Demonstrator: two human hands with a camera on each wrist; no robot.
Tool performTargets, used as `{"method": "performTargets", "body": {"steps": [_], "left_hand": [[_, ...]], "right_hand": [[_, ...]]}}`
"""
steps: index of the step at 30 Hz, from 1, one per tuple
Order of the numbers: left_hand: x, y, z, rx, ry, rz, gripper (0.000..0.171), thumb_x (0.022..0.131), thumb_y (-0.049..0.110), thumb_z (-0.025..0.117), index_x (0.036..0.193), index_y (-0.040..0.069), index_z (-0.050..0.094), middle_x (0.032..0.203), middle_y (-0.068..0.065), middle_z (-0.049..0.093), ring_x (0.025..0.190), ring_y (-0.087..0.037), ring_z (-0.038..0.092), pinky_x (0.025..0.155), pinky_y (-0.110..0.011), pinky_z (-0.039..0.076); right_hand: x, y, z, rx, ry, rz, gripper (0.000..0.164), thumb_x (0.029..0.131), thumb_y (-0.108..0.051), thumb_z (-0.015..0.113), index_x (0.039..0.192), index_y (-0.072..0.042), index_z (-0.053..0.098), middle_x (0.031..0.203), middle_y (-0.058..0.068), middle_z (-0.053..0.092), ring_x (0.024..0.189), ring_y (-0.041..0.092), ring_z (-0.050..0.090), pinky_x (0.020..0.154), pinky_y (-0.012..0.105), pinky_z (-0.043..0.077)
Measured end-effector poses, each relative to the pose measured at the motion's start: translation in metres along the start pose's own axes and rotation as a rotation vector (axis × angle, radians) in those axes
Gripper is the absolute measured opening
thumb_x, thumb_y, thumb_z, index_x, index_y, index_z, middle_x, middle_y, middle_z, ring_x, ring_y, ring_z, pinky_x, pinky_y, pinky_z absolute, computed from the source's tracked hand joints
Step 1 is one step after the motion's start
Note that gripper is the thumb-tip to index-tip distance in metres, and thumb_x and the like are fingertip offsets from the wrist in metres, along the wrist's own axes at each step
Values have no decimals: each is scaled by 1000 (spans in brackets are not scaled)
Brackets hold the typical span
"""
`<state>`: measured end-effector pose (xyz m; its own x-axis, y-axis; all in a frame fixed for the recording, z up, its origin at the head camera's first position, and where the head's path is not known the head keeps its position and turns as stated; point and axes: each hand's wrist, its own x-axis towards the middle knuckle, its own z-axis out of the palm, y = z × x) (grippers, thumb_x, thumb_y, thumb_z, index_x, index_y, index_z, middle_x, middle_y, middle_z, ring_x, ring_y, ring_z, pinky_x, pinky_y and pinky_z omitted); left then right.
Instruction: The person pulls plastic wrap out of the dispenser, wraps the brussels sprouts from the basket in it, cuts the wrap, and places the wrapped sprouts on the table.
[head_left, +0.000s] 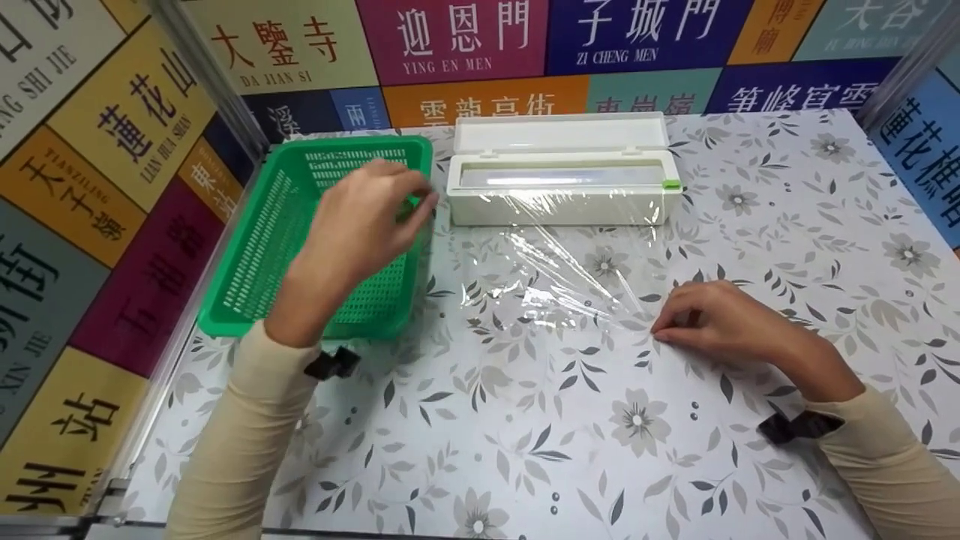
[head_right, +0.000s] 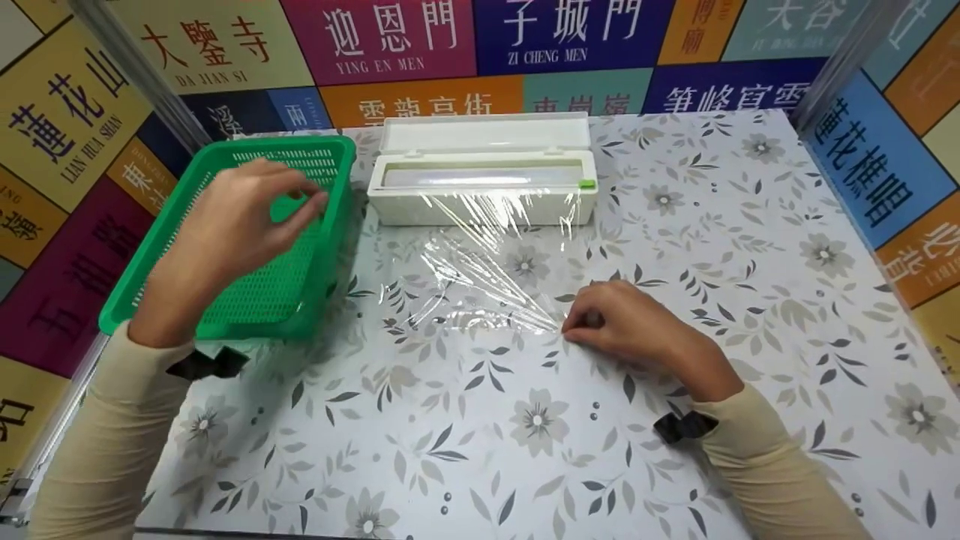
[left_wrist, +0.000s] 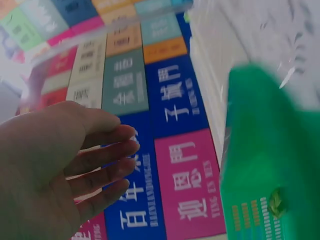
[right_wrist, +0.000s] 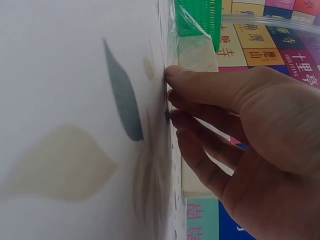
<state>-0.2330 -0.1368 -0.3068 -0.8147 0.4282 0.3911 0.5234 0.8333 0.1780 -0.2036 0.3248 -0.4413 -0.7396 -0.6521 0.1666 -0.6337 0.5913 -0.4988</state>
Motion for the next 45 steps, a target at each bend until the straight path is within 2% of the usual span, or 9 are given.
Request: {"method": "performTargets", "body": {"steps": [2, 6, 14, 19, 24, 30, 36, 40, 45], "left_hand": [[16, -14, -8, -41, -11, -85, 24, 108, 29, 67, 113, 10, 81, 111, -8, 80, 102, -24, 70, 88, -42, 62], [40, -33, -5, -85, -71, -158, 27, 109, 28, 64, 116, 7, 81, 111, -10, 79, 100, -22, 70, 90, -41, 62], [73, -59, 18, -66, -212, -258, 30, 110, 26, 60, 124, 5, 76, 120, -12, 78, 105, -26, 70, 92, -47, 63], [88, -78, 37, -72, -292, -284, 31, 110, 26, 59, 128, 5, 73, 128, -14, 75, 117, -29, 69, 104, -50, 61], [90, -96, 58, -54, -415, -281, 35, 109, 18, 62, 139, 0, 66, 139, -21, 69, 122, -34, 67, 111, -54, 57], [84, -106, 82, 24, -531, -270, 28, 103, 4, 63, 131, -2, 63, 131, -24, 66, 109, -36, 60, 100, -53, 55], [74, -110, 92, 44, -604, -310, 23, 102, 0, 62, 126, -3, 65, 129, -26, 66, 106, -35, 59, 94, -53, 54], [69, -111, 94, 63, -603, -322, 17, 104, -3, 59, 120, -4, 65, 125, -28, 66, 99, -35, 57, 89, -53, 54], [68, -111, 92, 107, -533, -299, 12, 103, -6, 58, 113, -7, 66, 125, -31, 66, 96, -35, 60, 86, -55, 55]], "right_hand": [[0, 1, 1, 4, -3, 2, 24, 86, -7, 90, 93, -29, 84, 92, -19, 76, 83, -2, 65, 76, 24, 55], [-1, 3, 2, 23, -6, 15, 24, 86, -6, 90, 93, -28, 83, 92, -20, 76, 83, -2, 67, 76, 20, 56], [-2, 5, 2, 55, -9, 42, 22, 89, -7, 88, 94, -27, 83, 94, -18, 77, 87, 0, 70, 80, 18, 59], [-2, 8, 2, 65, 8, 46, 23, 88, -5, 88, 94, -27, 83, 93, -17, 78, 87, 0, 71, 79, 17, 60], [0, 10, 6, 84, 9, 43, 21, 89, -5, 88, 95, -25, 84, 94, -15, 79, 88, 1, 72, 80, 17, 61], [-3, 8, 8, 110, 10, 65, 21, 88, -4, 88, 95, -24, 84, 95, -15, 79, 89, 1, 73, 81, 20, 62], [-5, 6, 9, 134, 7, 70, 20, 90, -7, 88, 95, -26, 84, 95, -16, 79, 89, 3, 73, 81, 19, 62], [-5, 5, 8, 126, 8, 60, 19, 90, -8, 87, 95, -26, 84, 94, -14, 79, 88, 2, 73, 80, 19, 61], [-5, 4, 5, 114, 13, 54, 18, 91, -8, 86, 94, -25, 83, 93, -3, 81, 87, 2, 72, 79, 20, 61]]}}
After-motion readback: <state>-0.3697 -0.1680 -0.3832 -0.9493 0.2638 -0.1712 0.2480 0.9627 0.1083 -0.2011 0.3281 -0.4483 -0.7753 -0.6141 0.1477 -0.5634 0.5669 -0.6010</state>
